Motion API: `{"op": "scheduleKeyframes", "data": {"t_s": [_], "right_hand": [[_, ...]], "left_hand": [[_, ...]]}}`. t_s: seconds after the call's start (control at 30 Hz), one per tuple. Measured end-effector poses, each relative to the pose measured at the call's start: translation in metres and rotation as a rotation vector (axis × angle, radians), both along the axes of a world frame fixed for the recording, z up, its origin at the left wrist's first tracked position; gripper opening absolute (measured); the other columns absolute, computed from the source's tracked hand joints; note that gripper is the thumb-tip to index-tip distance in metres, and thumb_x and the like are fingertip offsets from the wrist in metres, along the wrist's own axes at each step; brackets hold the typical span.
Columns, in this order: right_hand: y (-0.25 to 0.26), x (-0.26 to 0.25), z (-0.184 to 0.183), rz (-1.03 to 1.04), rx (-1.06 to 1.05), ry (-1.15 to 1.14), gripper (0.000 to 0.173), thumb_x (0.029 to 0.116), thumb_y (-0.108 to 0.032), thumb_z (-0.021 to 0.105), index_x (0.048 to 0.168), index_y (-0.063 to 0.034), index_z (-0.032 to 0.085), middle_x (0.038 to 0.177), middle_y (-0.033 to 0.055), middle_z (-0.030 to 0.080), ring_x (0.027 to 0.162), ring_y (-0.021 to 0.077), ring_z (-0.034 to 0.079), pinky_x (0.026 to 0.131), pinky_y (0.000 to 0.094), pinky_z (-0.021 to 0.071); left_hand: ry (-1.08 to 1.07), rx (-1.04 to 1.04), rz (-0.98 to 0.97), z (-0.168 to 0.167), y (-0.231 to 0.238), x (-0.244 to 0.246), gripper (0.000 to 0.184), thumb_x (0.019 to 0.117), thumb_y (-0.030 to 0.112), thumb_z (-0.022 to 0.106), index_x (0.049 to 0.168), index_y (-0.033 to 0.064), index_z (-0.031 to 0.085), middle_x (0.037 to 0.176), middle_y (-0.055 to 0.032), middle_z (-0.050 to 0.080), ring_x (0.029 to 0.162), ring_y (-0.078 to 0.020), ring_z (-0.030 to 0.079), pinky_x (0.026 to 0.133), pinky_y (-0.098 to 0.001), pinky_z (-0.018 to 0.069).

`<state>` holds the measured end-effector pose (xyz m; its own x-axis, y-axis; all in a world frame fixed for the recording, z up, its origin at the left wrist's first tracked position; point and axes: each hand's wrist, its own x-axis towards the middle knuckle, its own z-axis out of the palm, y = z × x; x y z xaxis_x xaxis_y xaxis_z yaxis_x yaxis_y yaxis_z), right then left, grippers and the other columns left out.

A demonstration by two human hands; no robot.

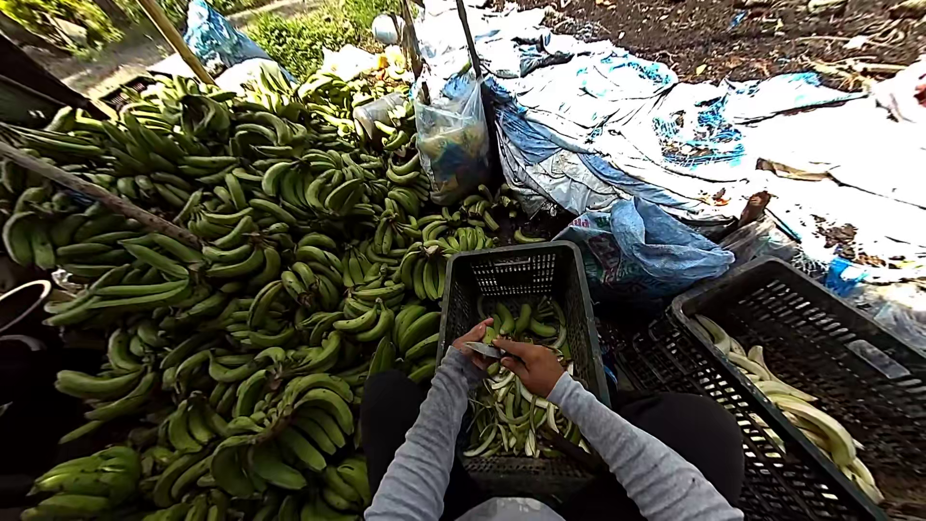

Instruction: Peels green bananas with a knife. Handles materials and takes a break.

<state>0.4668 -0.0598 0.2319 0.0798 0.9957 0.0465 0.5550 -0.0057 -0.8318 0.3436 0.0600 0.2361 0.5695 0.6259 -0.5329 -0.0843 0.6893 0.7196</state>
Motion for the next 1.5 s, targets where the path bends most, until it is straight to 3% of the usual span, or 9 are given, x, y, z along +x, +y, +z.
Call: {"op": "scheduleKeyframes", "data": {"t_s": [0.07,0.17,0.27,0.43,0.57,1.13,1.27,1.4,1.5], "right_hand": [[0.002,0.004,0.002,-0.143,-0.053,0.397,0.040,0.1069,-0.012,0.046,0.142,0.0047,0.055,0.097,0.0076,0.068,0.078,0.0124,0.062,0.073,0.0279,0.0520],[0.016,0.050,0.004,-0.804,-0.174,0.817,0.041,0.1136,-0.024,0.037,0.147,-0.0032,0.046,0.076,0.0048,0.054,0.054,0.0106,0.051,0.049,0.0262,0.0457],[0.024,0.072,-0.002,-0.722,-0.512,0.575,0.046,0.1145,-0.032,0.032,0.152,-0.0044,0.036,0.094,0.0116,0.056,0.069,0.0175,0.053,0.065,0.0338,0.0479],[0.032,0.029,-0.006,-0.133,-0.586,0.086,0.051,0.1115,-0.031,0.043,0.156,-0.0067,0.041,0.137,0.0263,0.061,0.125,0.0415,0.060,0.110,0.0579,0.0417],[0.030,0.019,0.008,-0.091,-0.525,0.015,0.063,0.1123,-0.034,0.040,0.167,-0.0198,0.012,0.134,0.0291,0.062,0.121,0.0469,0.062,0.106,0.0607,0.0431],[0.017,-0.011,0.016,0.080,-0.364,-0.076,0.052,0.1116,-0.031,0.041,0.162,-0.0203,0.035,0.142,0.0221,0.061,0.125,0.0436,0.061,0.103,0.0633,0.0445],[0.014,-0.006,0.015,-0.025,-0.280,0.087,0.045,0.1103,-0.024,0.045,0.154,-0.0104,0.049,0.140,0.0199,0.063,0.124,0.0361,0.063,0.106,0.0547,0.0460],[0.021,0.051,0.011,-0.626,-0.162,0.492,0.040,0.1125,-0.016,0.039,0.148,-0.0003,0.048,0.082,0.0080,0.057,0.061,0.0122,0.052,0.058,0.0274,0.0468],[0.022,0.065,0.005,-0.490,-0.376,0.297,0.060,0.1133,-0.025,0.036,0.165,-0.0085,0.010,0.115,0.0251,0.064,0.090,0.0310,0.063,0.087,0.0463,0.0513]], "left_hand": [[-0.132,0.062,-0.241,-0.008,0.011,-0.017,0.038,0.1075,0.019,0.036,0.141,0.0043,0.044,0.090,-0.0052,0.070,0.074,-0.0131,0.069,0.064,-0.0254,0.0570],[-0.373,-0.025,-0.324,-0.019,0.017,-0.035,0.061,0.0868,0.027,0.074,0.137,0.0084,0.045,0.097,-0.0064,0.072,0.077,-0.0160,0.071,0.060,-0.0243,0.0572],[-0.239,-0.045,0.109,-0.012,0.010,-0.029,0.030,0.0988,0.012,0.031,0.126,0.0045,0.043,0.094,-0.0114,0.069,0.066,-0.0154,0.067,0.054,-0.0240,0.0541],[0.058,-0.085,0.367,-0.007,0.011,0.001,0.039,0.1135,0.031,0.025,0.131,0.0042,0.048,0.083,-0.0091,0.063,0.062,-0.0154,0.062,0.053,-0.0273,0.0521],[0.108,-0.067,0.435,-0.015,0.010,0.007,0.059,0.1106,0.050,0.012,0.128,0.0083,0.049,0.083,-0.0091,0.065,0.055,-0.0153,0.058,0.045,-0.0283,0.0460],[0.150,0.004,0.650,-0.019,-0.001,0.033,0.047,0.1143,0.029,0.017,0.123,-0.0054,0.048,0.076,-0.0094,0.056,0.056,-0.0132,0.057,0.055,-0.0266,0.0509],[0.199,0.011,0.405,-0.011,-0.004,0.027,0.047,0.1143,0.026,0.017,0.123,-0.0065,0.050,0.079,-0.0084,0.055,0.060,-0.0124,0.054,0.058,-0.0257,0.0488],[0.111,0.148,-0.331,-0.006,0.004,-0.013,0.052,0.1122,0.028,0.010,0.121,0.0007,0.054,0.071,-0.0012,0.063,0.053,-0.0063,0.058,0.047,-0.0183,0.0470],[0.169,0.160,-0.291,-0.009,0.004,-0.015,0.050,0.1124,0.030,0.012,0.129,0.0043,0.051,0.072,-0.0011,0.059,0.054,-0.0095,0.056,0.048,-0.0226,0.0460]]}}
